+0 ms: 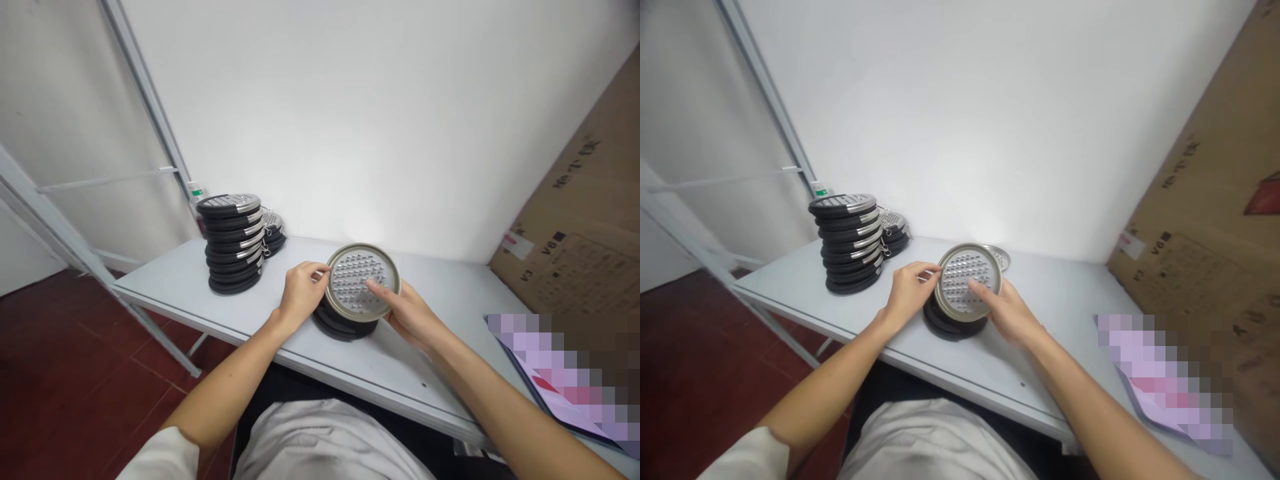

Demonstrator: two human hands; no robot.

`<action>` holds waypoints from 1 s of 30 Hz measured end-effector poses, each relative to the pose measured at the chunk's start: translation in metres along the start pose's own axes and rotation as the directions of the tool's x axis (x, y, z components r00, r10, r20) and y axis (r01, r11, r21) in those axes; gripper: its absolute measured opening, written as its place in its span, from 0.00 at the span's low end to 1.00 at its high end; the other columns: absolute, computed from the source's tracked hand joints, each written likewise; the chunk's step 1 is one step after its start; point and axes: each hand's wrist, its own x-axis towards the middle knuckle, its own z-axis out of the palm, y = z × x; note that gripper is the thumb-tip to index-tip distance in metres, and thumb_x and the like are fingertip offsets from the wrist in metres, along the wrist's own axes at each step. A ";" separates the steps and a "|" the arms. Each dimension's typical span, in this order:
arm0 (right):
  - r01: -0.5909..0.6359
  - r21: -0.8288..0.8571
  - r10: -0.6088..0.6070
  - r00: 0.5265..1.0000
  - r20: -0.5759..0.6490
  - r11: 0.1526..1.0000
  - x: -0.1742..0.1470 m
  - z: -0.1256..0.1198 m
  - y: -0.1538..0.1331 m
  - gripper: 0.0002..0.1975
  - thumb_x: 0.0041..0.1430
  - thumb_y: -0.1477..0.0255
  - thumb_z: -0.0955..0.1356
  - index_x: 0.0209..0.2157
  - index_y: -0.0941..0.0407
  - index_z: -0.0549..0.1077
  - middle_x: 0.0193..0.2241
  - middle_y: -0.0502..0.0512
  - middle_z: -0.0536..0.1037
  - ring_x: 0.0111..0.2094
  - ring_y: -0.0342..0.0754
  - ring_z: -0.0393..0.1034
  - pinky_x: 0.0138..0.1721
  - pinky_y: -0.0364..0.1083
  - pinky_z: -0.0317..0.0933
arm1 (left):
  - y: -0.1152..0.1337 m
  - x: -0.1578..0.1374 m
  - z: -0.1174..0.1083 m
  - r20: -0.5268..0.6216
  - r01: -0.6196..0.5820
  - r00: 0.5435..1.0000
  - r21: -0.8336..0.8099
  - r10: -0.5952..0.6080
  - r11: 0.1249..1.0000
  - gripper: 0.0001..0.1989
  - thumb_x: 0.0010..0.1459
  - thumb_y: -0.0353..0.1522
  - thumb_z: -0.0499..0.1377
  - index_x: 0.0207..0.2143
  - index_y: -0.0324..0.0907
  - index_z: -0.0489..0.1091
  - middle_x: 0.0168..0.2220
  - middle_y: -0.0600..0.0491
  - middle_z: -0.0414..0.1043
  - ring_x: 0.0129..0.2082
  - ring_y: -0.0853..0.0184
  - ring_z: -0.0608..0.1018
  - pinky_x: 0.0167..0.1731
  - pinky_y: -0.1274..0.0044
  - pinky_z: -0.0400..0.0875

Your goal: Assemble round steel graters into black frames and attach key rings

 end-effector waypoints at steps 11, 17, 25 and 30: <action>0.154 -0.196 -0.148 0.988 0.046 0.968 0.000 -0.001 0.017 0.22 0.58 0.61 0.71 0.52 0.53 0.72 0.50 0.58 0.78 0.50 0.55 0.73 0.53 0.55 0.65 | -0.001 0.002 -0.001 -0.025 -0.127 0.991 0.080 0.129 0.989 0.07 0.56 0.23 0.60 0.33 0.41 0.77 0.34 0.52 0.80 0.35 0.67 0.80 0.32 0.78 0.75; 0.263 -0.399 -0.238 0.965 0.112 0.878 -0.004 0.002 0.013 0.22 0.60 0.61 0.69 0.54 0.53 0.70 0.53 0.58 0.76 0.51 0.55 0.72 0.53 0.55 0.65 | 0.001 0.003 -0.005 -0.022 -0.124 0.992 0.102 0.127 0.987 0.07 0.56 0.23 0.60 0.32 0.41 0.77 0.33 0.52 0.80 0.33 0.68 0.79 0.32 0.78 0.75; 0.360 -0.482 -0.316 0.933 0.173 0.799 -0.005 0.004 0.015 0.21 0.61 0.63 0.69 0.54 0.52 0.69 0.54 0.56 0.75 0.52 0.54 0.71 0.56 0.55 0.62 | 0.000 0.002 -0.003 -0.047 -0.085 0.995 0.089 0.089 0.992 0.08 0.55 0.23 0.60 0.32 0.42 0.78 0.32 0.53 0.80 0.32 0.68 0.79 0.31 0.80 0.73; 0.251 -0.326 -0.230 0.968 0.104 0.912 -0.004 0.005 0.017 0.20 0.60 0.63 0.70 0.52 0.52 0.71 0.52 0.56 0.77 0.50 0.54 0.73 0.52 0.53 0.66 | 0.000 0.002 -0.003 -0.060 -0.028 0.998 0.116 0.035 0.993 0.08 0.54 0.23 0.60 0.31 0.42 0.77 0.31 0.54 0.79 0.30 0.69 0.79 0.31 0.79 0.73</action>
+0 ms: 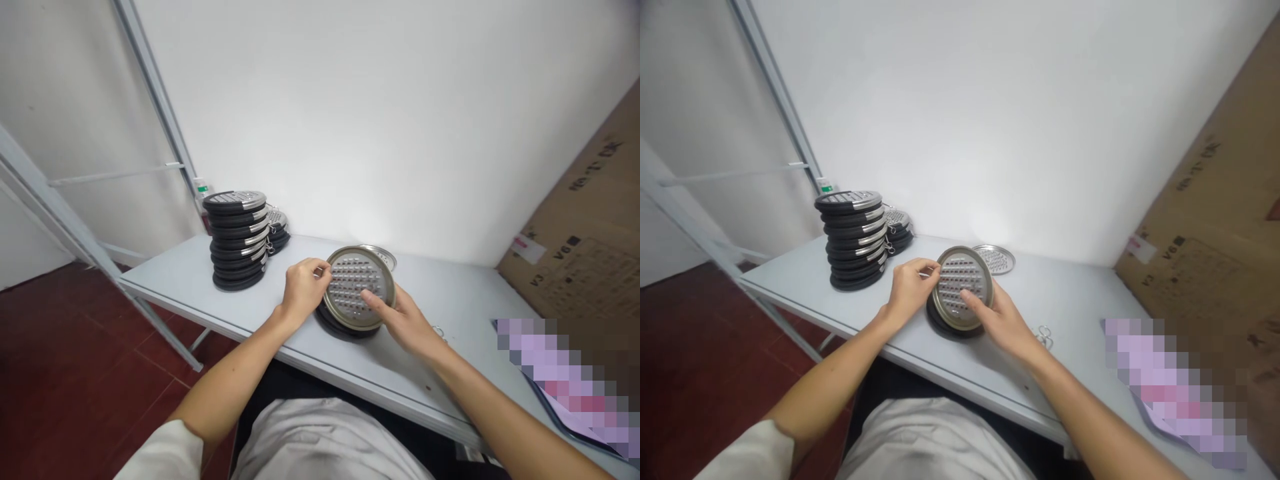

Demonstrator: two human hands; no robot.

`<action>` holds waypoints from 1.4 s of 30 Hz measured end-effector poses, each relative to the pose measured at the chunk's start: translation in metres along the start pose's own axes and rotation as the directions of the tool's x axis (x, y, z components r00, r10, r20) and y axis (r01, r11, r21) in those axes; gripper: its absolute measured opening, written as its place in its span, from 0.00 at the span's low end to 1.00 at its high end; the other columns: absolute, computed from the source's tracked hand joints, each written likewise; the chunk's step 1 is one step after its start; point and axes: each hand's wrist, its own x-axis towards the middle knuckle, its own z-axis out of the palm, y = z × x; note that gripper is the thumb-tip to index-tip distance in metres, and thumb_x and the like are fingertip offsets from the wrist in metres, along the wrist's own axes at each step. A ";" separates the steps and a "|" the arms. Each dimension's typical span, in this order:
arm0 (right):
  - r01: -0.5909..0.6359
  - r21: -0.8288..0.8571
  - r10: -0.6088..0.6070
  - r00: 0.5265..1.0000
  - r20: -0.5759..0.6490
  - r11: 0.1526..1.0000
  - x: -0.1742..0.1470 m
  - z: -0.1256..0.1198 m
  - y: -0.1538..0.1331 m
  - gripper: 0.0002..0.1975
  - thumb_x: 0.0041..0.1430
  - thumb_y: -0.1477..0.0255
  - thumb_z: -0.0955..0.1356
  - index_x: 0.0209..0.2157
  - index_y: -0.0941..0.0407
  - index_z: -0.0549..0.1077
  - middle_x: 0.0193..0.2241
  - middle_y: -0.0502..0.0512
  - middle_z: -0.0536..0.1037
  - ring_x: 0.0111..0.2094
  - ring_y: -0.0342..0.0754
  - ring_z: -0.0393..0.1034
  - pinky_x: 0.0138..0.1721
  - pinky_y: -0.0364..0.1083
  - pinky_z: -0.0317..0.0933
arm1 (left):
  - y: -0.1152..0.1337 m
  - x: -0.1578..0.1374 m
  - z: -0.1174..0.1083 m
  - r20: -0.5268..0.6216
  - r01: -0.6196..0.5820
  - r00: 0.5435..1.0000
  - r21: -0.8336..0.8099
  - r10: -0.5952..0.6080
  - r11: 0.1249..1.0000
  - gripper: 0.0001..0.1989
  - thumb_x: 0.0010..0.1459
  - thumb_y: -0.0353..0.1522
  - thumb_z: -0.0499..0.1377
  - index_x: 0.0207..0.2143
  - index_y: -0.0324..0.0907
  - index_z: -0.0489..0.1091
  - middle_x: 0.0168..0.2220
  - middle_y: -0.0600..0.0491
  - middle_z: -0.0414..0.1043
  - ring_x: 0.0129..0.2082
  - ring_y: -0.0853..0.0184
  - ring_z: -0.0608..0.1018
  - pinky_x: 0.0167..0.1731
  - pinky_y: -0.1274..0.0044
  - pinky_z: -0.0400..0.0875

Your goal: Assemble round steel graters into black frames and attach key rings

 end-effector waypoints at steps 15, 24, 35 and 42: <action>-0.271 0.439 0.357 0.925 -0.127 0.857 0.011 -0.004 -0.009 0.24 0.61 0.53 0.64 0.49 0.56 0.74 0.44 0.60 0.81 0.43 0.55 0.77 0.38 0.50 0.74 | 0.039 -0.012 -0.009 0.423 -0.361 0.843 -0.013 0.332 0.933 0.34 0.55 0.44 0.64 0.62 0.52 0.60 0.65 0.46 0.57 0.66 0.53 0.58 0.64 0.52 0.52; -0.291 0.466 0.406 0.898 -0.169 0.836 0.012 -0.005 -0.001 0.24 0.59 0.54 0.68 0.49 0.56 0.75 0.40 0.60 0.82 0.41 0.56 0.78 0.35 0.50 0.74 | 0.036 -0.010 -0.012 0.364 -0.451 0.832 0.003 0.419 0.893 0.29 0.52 0.45 0.66 0.56 0.52 0.68 0.60 0.48 0.64 0.60 0.54 0.65 0.63 0.56 0.53; -0.240 0.458 0.444 0.795 -0.413 0.856 0.018 -0.029 -0.001 0.15 0.57 0.59 0.69 0.39 0.55 0.74 0.32 0.55 0.81 0.29 0.50 0.76 0.22 0.44 0.69 | -0.028 0.030 -0.022 0.067 -0.155 0.987 0.111 0.149 0.982 0.27 0.54 0.42 0.65 0.55 0.46 0.68 0.55 0.47 0.65 0.57 0.57 0.67 0.60 0.66 0.60; -0.110 0.408 0.389 0.595 -0.703 0.906 0.036 -0.076 -0.001 0.07 0.59 0.65 0.67 0.34 0.54 0.70 0.21 0.47 0.73 0.16 0.42 0.66 0.11 0.40 0.59 | -0.086 0.046 -0.001 0.376 -0.050 0.924 0.289 -0.065 0.956 0.31 0.53 0.49 0.63 0.56 0.45 0.68 0.55 0.46 0.67 0.56 0.53 0.67 0.59 0.67 0.59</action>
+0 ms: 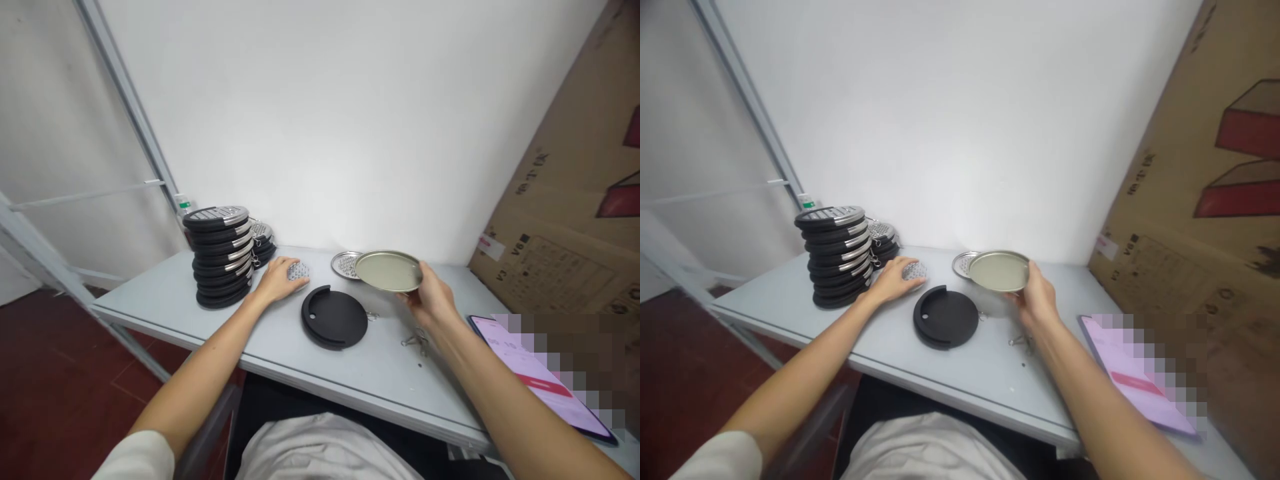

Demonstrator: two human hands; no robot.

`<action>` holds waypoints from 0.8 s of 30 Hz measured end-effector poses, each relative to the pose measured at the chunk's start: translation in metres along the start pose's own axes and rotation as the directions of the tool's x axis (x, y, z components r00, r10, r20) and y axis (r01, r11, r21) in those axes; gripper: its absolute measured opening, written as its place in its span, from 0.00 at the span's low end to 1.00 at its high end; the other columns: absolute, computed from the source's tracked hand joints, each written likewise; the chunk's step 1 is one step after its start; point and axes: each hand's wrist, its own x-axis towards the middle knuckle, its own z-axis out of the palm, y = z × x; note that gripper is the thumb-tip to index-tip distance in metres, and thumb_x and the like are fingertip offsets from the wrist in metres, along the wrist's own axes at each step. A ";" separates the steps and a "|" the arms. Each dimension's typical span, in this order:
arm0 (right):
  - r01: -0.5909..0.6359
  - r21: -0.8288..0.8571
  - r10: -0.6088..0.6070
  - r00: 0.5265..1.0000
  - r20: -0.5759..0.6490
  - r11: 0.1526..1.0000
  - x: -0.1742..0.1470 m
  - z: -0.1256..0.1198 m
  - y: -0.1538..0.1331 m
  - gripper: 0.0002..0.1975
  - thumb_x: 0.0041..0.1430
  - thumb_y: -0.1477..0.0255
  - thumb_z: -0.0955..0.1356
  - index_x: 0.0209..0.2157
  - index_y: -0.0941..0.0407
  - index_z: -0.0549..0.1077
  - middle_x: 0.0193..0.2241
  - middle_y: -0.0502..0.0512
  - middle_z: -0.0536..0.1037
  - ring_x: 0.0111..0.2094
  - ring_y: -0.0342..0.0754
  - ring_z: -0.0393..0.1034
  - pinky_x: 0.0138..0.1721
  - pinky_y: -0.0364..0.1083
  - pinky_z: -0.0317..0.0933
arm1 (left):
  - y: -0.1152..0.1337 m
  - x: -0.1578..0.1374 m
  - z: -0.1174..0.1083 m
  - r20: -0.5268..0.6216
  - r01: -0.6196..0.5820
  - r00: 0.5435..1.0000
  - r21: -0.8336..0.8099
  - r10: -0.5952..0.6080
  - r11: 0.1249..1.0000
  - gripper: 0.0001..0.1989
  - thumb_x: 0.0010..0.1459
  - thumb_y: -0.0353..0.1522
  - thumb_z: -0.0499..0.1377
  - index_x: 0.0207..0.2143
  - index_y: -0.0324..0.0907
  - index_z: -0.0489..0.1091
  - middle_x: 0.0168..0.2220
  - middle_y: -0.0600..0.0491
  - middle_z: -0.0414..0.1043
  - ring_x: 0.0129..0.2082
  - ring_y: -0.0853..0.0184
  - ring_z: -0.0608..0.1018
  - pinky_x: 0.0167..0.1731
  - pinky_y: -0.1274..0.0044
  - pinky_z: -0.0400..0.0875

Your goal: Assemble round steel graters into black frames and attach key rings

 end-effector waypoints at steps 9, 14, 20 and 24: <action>-0.041 -0.057 0.037 0.998 -0.060 0.998 0.029 -0.006 -0.008 0.03 0.62 0.72 0.65 0.34 0.56 0.66 0.19 0.47 0.71 0.14 0.41 0.68 0.13 0.38 0.63 | -0.007 0.079 0.042 0.120 0.044 0.992 -0.033 -0.040 0.998 0.33 0.48 0.47 0.65 0.52 0.37 0.71 0.55 0.39 0.69 0.57 0.48 0.69 0.57 0.65 0.60; 0.022 -0.083 -0.024 0.999 -0.026 0.996 0.022 -0.018 -0.012 0.04 0.63 0.72 0.65 0.33 0.55 0.65 0.19 0.45 0.70 0.13 0.40 0.68 0.12 0.37 0.63 | -0.001 0.079 0.054 0.088 -0.005 0.996 -0.155 0.019 0.988 0.27 0.50 0.42 0.65 0.50 0.37 0.73 0.54 0.42 0.72 0.56 0.54 0.71 0.58 0.69 0.60; 0.003 -0.095 0.020 0.971 0.240 0.996 0.009 -0.011 -0.003 0.06 0.56 0.74 0.71 0.29 0.57 0.69 0.19 0.46 0.70 0.14 0.39 0.67 0.12 0.36 0.62 | 0.008 0.066 0.038 -0.076 0.049 0.994 -0.299 -0.075 0.953 0.16 0.62 0.38 0.55 0.45 0.39 0.75 0.52 0.44 0.74 0.54 0.57 0.73 0.58 0.67 0.62; -0.008 -0.117 0.054 0.917 0.395 0.993 -0.005 -0.002 0.004 0.08 0.52 0.75 0.73 0.33 0.58 0.72 0.19 0.47 0.72 0.15 0.39 0.67 0.13 0.36 0.61 | 0.015 0.035 0.011 -0.066 0.119 0.985 -0.403 -0.159 0.907 0.16 0.63 0.40 0.54 0.41 0.40 0.76 0.41 0.44 0.79 0.44 0.58 0.79 0.48 0.67 0.71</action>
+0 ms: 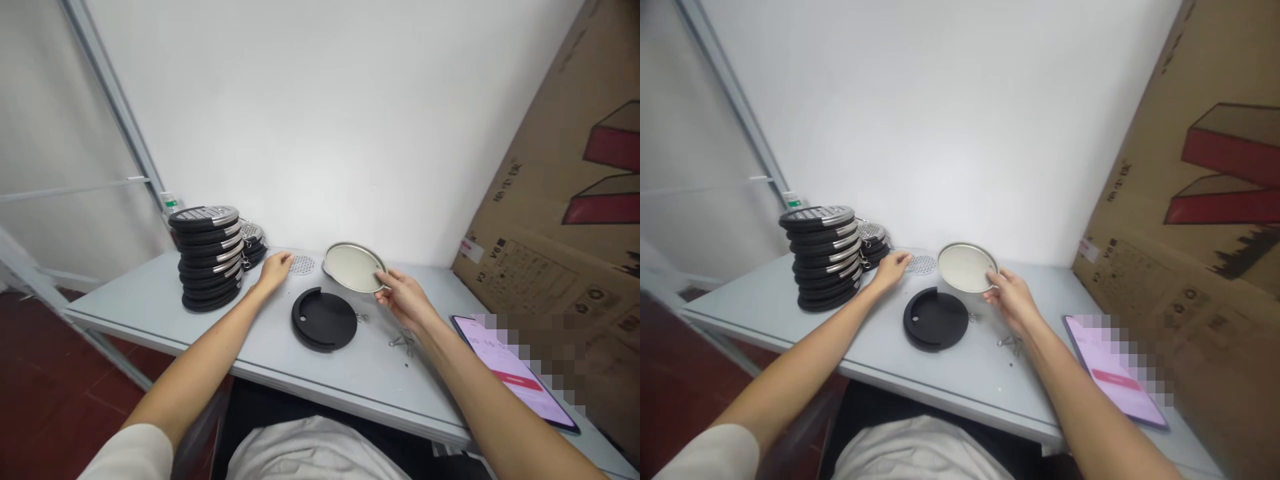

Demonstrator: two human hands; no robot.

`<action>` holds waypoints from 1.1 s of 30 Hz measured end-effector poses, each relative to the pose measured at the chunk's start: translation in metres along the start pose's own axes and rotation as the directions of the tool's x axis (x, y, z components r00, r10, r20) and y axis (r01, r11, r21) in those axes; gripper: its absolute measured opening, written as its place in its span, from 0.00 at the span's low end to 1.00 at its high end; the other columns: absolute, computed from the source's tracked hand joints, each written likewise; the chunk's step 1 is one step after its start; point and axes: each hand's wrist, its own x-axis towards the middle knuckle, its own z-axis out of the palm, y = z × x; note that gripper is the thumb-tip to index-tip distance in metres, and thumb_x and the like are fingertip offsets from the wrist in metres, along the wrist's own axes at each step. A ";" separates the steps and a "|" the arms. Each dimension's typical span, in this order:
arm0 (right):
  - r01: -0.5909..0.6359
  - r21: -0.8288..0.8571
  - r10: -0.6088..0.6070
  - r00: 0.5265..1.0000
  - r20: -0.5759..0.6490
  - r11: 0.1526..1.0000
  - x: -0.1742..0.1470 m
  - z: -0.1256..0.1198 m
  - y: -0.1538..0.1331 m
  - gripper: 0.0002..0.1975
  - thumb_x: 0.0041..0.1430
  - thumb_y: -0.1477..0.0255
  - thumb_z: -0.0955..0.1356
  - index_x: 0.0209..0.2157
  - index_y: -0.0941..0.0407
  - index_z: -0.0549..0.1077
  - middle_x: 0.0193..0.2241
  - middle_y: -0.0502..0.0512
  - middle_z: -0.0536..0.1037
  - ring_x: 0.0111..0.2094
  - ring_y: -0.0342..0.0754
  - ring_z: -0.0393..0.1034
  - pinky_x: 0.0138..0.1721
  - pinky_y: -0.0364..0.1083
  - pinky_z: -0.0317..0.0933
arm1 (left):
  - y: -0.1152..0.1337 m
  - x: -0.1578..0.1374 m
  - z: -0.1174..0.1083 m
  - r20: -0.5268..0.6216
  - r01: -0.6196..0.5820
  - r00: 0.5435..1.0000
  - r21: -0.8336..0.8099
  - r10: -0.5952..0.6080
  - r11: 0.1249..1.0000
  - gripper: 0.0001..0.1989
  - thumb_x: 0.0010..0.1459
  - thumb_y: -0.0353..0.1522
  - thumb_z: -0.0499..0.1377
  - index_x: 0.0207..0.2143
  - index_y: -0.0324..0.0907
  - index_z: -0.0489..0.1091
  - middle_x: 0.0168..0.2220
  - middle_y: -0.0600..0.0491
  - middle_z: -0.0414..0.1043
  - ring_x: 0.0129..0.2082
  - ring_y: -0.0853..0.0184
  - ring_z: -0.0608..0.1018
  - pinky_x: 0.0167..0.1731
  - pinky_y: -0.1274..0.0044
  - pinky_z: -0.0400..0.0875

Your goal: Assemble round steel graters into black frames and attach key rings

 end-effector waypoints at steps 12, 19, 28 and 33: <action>0.334 -0.842 -0.208 0.941 0.268 0.425 -0.006 0.032 0.025 0.19 0.59 0.64 0.68 0.50 0.57 0.74 0.38 0.61 0.81 0.36 0.54 0.75 0.41 0.51 0.66 | -0.019 -0.087 -0.046 0.012 0.283 0.956 -0.295 -0.292 0.913 0.19 0.57 0.32 0.54 0.48 0.38 0.74 0.42 0.46 0.80 0.43 0.60 0.80 0.42 0.73 0.74; 0.273 -0.887 0.015 0.954 0.299 0.372 0.011 0.023 0.032 0.19 0.43 0.63 0.76 0.36 0.60 0.80 0.32 0.59 0.82 0.34 0.52 0.75 0.33 0.45 0.62 | -0.052 -0.092 -0.067 0.019 0.335 0.942 0.021 -0.336 0.942 0.20 0.58 0.32 0.52 0.50 0.37 0.75 0.38 0.46 0.81 0.42 0.57 0.80 0.41 0.72 0.73; 0.270 -0.903 0.052 0.951 0.304 0.334 -0.009 0.033 0.034 0.30 0.47 0.57 0.73 0.48 0.62 0.74 0.38 0.62 0.80 0.36 0.53 0.73 0.34 0.46 0.61 | -0.044 -0.089 -0.071 -0.054 0.272 0.958 0.486 -0.282 0.831 0.19 0.60 0.28 0.50 0.50 0.37 0.74 0.49 0.40 0.77 0.52 0.52 0.76 0.53 0.69 0.65; 0.297 -0.886 0.161 0.914 0.371 0.356 -0.017 0.038 0.037 0.19 0.49 0.58 0.72 0.36 0.60 0.78 0.29 0.58 0.79 0.30 0.51 0.72 0.30 0.45 0.59 | -0.036 -0.093 -0.076 -0.043 0.252 0.957 0.616 -0.288 0.747 0.21 0.61 0.26 0.48 0.55 0.38 0.69 0.46 0.39 0.77 0.50 0.53 0.78 0.50 0.69 0.68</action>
